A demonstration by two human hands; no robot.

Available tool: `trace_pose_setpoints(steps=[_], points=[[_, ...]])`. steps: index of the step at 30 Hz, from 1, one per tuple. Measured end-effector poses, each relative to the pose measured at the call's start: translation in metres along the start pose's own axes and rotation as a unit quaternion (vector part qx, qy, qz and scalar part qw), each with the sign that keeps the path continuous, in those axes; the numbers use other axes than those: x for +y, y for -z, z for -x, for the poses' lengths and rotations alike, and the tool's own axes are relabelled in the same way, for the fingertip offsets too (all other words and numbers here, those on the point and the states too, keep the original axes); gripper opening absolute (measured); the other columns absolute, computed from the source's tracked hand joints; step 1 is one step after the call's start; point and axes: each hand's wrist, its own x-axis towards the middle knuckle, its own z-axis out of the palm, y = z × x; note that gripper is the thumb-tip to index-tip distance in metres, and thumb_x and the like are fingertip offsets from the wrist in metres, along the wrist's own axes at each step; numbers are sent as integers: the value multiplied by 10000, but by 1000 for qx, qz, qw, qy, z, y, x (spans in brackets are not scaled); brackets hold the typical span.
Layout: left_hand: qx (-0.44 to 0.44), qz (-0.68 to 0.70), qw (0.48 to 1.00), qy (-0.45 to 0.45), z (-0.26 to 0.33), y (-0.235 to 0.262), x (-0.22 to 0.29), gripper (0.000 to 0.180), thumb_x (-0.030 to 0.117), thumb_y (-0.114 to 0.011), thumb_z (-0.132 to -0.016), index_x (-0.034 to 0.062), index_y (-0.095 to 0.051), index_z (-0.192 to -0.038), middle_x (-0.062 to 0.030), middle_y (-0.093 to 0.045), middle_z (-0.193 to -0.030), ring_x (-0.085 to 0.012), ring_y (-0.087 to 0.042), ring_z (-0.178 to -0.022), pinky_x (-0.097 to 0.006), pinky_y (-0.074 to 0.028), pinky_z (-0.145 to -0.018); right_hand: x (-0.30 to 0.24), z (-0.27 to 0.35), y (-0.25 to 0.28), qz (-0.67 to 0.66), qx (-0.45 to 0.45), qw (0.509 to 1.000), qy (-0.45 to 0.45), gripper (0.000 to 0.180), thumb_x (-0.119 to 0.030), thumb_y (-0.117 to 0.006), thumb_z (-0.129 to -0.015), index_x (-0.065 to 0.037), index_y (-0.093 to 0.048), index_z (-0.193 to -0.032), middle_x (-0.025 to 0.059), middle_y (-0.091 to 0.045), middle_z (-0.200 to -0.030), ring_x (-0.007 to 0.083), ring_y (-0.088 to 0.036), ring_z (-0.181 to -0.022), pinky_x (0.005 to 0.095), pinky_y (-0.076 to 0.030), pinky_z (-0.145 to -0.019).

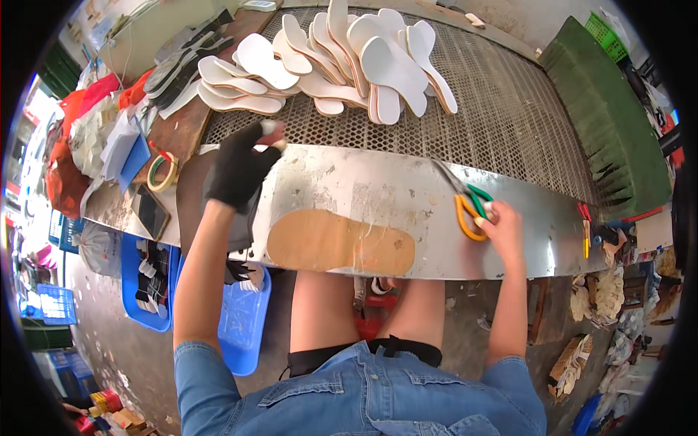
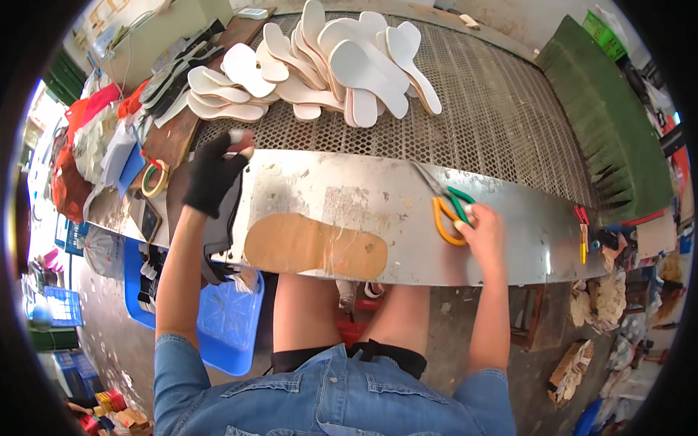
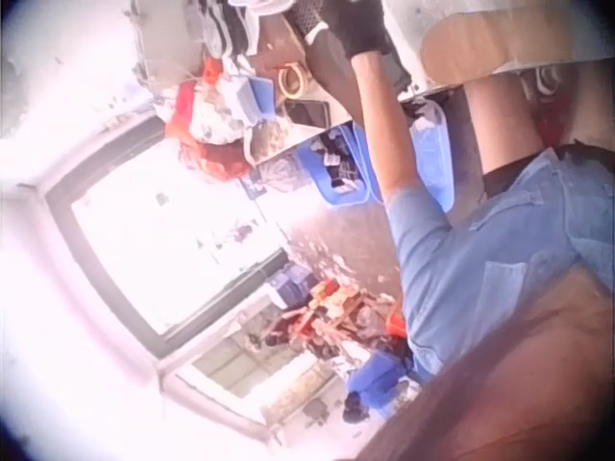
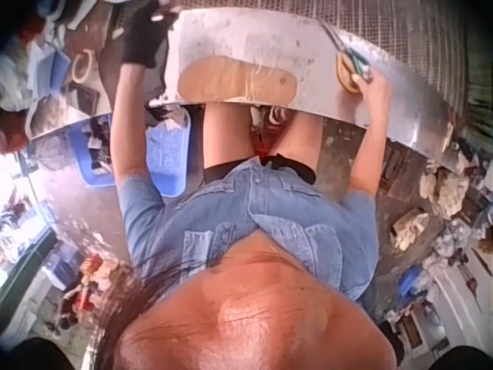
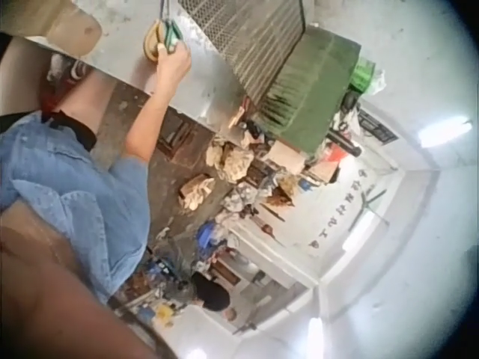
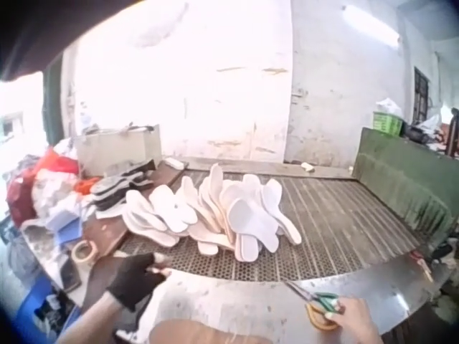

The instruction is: Applying adhesive and assembling various shoe components at a manufacturing workbench.

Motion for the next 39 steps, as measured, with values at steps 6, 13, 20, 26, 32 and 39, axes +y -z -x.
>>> trace_pose_setpoints(steps=[6,13,20,26,32,39], points=[[74,-29,997,-4,-136,-84,76,915,560,-734,-659,2,-431,-1318,-186,-610,-1128,-281,-618,-1016,-372,-495,-858,15,-12,21,16,21,1000,-13,305,-75,-728,-696,27,-643,-971,87,-654,-759,157,-593,-636,278,-476,-602],[100,27,992,68,-190,-119,80,407,221,-716,-712,107,-597,-1085,-117,-673,-926,-274,-664,-800,-362,-522,-720,14,-19,25,-84,-14,995,-42,286,-67,-689,-740,30,-648,-1006,86,-671,-804,135,-606,-683,272,-477,-613],[143,-24,931,-335,-129,-78,140,361,87,-731,-742,29,-631,-1084,-54,-650,-861,-134,-602,-762,-267,-507,-700,2,-33,39,-123,-2,992,-32,292,-89,-673,-777,20,-635,-1046,63,-657,-801,123,-580,-690,256,-461,-620],[-72,101,968,-218,-50,-41,151,348,-2,-719,-723,20,-628,-1058,-27,-631,-794,-102,-597,-741,-261,-509,-693,-125,-56,32,-399,71,901,155,426,-95,-682,-776,-28,-575,-1183,42,-605,-1105,115,-577,-853,254,-469,-718],[-64,160,966,-192,-20,-60,127,369,63,-730,-722,25,-633,-1076,-105,-662,-800,-165,-647,-692,-279,-531,-646,-141,-84,-10,-382,-9,904,189,187,-89,-676,-803,-11,-632,-968,11,-638,-815,63,-560,-691,215,-451,-622],[-90,271,956,-74,-48,-43,92,257,35,-704,-727,21,-639,-976,-44,-655,-802,-68,-578,-703,-250,-507,-650,-50,-206,-51,-413,89,906,38,177,-67,-654,-828,55,-628,-954,-14,-611,-715,45,-517,-616,208,-417,-566]])
